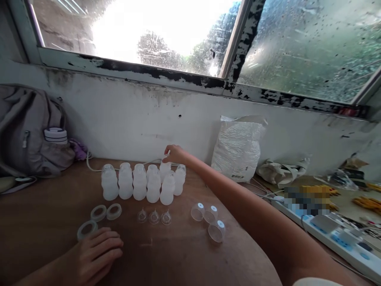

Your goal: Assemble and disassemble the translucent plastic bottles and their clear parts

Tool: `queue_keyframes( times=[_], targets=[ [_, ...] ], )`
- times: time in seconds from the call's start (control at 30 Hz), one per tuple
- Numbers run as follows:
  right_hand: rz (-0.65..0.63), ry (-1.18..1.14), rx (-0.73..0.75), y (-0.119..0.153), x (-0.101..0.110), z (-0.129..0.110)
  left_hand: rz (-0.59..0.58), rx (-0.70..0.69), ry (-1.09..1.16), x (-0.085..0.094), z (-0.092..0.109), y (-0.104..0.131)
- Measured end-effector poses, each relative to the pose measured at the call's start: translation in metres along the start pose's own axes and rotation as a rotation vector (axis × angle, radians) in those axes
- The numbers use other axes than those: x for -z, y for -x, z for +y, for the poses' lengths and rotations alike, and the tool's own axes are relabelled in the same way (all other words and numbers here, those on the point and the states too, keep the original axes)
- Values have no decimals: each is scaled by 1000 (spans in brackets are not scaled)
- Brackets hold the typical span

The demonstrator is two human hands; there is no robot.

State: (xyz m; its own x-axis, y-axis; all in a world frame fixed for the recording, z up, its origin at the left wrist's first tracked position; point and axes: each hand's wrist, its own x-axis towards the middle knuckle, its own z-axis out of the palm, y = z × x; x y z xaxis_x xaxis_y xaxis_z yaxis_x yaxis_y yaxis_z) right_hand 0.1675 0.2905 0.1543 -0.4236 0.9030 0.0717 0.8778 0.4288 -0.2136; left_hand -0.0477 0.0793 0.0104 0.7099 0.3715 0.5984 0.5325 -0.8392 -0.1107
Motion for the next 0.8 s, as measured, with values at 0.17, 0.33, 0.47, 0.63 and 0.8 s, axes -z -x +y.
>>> queue_keyframes(
  times=[0.17,0.33,0.47,0.63,0.8],
  targets=[
    [-120,53,61,-6,-14,9,-13,6,8,-2,0,3],
    [-150,45,98,-7,-16,16,-19,38,0,3,-4,9],
    [-180,-1,90,-3,-12,18,-29,70,-37,12,-10,17],
    [-92,-104,124,13,-4,18,-75,251,-85,27,-19,35],
    [281,-173,231,43,-5,15,-76,460,-130,29,-22,51]
  ],
)
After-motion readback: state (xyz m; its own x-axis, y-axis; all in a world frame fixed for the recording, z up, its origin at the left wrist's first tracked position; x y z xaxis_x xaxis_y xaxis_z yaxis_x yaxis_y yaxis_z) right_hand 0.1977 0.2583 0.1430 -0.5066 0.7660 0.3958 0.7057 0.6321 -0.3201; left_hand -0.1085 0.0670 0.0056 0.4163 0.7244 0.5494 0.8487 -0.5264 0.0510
